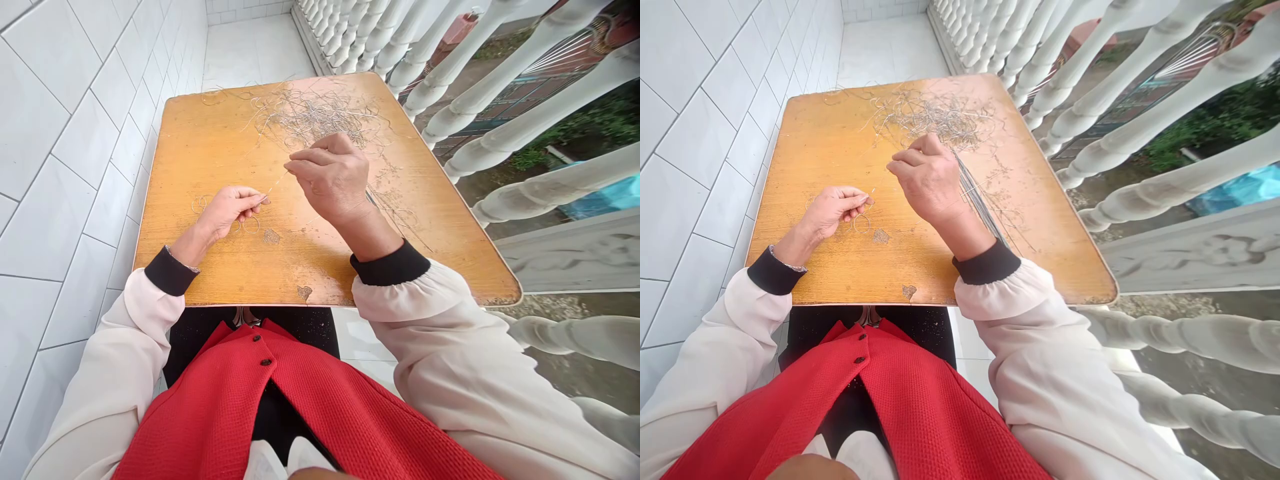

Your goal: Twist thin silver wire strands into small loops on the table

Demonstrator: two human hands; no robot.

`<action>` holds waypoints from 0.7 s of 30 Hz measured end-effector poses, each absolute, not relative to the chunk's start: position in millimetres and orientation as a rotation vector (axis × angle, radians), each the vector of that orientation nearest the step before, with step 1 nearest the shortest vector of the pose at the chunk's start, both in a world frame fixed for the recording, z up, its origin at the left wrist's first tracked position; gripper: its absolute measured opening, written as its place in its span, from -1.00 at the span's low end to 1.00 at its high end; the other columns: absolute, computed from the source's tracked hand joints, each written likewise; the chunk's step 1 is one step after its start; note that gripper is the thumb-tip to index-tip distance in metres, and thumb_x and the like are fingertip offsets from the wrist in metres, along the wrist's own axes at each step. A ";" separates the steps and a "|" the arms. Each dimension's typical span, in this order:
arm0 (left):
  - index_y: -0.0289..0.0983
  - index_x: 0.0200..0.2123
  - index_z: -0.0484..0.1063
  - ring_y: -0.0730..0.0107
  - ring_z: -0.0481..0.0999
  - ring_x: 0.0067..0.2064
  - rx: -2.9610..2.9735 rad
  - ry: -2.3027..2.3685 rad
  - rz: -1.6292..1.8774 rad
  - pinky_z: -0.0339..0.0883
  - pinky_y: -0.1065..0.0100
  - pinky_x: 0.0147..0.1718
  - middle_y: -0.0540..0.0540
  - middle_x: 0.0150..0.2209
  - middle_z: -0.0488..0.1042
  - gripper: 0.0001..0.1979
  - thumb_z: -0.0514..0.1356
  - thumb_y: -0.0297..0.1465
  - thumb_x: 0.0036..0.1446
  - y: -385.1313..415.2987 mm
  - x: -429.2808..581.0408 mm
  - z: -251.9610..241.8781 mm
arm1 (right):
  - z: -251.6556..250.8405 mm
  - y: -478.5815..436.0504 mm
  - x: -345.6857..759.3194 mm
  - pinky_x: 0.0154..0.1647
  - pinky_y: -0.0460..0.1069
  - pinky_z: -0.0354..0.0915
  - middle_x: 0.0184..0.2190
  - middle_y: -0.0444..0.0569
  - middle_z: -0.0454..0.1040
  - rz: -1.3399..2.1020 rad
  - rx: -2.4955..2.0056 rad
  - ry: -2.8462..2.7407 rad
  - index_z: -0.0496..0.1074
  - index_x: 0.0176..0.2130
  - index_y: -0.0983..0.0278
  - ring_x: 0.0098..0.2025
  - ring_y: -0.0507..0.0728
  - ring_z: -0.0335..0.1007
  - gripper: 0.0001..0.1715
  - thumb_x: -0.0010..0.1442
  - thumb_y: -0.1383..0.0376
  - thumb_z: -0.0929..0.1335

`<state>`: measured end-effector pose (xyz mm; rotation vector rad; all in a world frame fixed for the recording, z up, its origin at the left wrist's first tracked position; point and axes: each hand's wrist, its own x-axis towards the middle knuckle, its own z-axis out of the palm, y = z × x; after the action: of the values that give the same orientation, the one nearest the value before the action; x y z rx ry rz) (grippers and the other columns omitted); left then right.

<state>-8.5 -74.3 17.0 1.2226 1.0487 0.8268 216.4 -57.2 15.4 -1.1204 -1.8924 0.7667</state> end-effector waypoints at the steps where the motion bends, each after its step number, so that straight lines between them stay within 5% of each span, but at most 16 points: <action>1: -0.32 -0.50 0.59 0.67 0.25 -0.57 1.233 1.037 0.821 0.00 0.50 -0.59 0.04 -0.58 0.41 -0.77 0.30 -0.57 0.23 -74.4 -8.4 17.1 | 15.7 -57.2 215.6 0.18 0.24 0.32 0.04 -0.02 0.63 0.564 -1.162 -1.914 0.57 -0.30 0.00 0.28 0.33 0.21 -0.63 0.51 0.07 0.29; 5: -0.30 -0.54 0.56 0.64 0.26 -0.54 1.302 1.054 0.889 0.08 0.47 -0.53 0.05 -0.57 0.44 -0.79 0.37 -0.59 0.12 -73.1 -7.9 14.1 | 14.2 -56.9 213.5 0.09 0.23 0.35 -0.09 0.00 0.65 0.034 -1.223 -1.982 0.59 -0.31 0.06 0.05 0.29 0.40 -0.67 0.47 0.20 0.32; 13: -0.26 -0.52 0.58 0.60 0.33 -0.48 1.390 1.082 1.083 0.27 0.45 -0.40 0.07 -0.56 0.48 -0.84 0.42 -0.55 0.06 -68.5 -7.9 4.1 | -1.0 -44.2 223.8 0.01 0.20 0.40 -0.18 0.06 0.64 0.106 -1.211 -2.062 0.65 -0.25 0.10 -0.09 0.28 0.49 -0.79 0.40 0.19 0.40; 21: -0.32 -0.48 0.56 0.66 0.34 -0.54 1.259 1.075 0.976 0.10 0.51 -0.55 0.05 -0.56 0.49 -0.82 0.36 -0.60 0.15 -72.6 -7.7 11.8 | 1.6 -44.8 227.1 -0.06 0.19 0.41 -0.09 0.10 0.64 -0.047 -1.311 -2.115 0.65 -0.14 0.11 -0.04 0.31 0.51 -0.68 0.48 0.17 0.29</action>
<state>-7.7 -72.6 11.8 1.2585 1.0748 0.9757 227.1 -44.8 1.6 -1.3110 -2.1151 -0.0472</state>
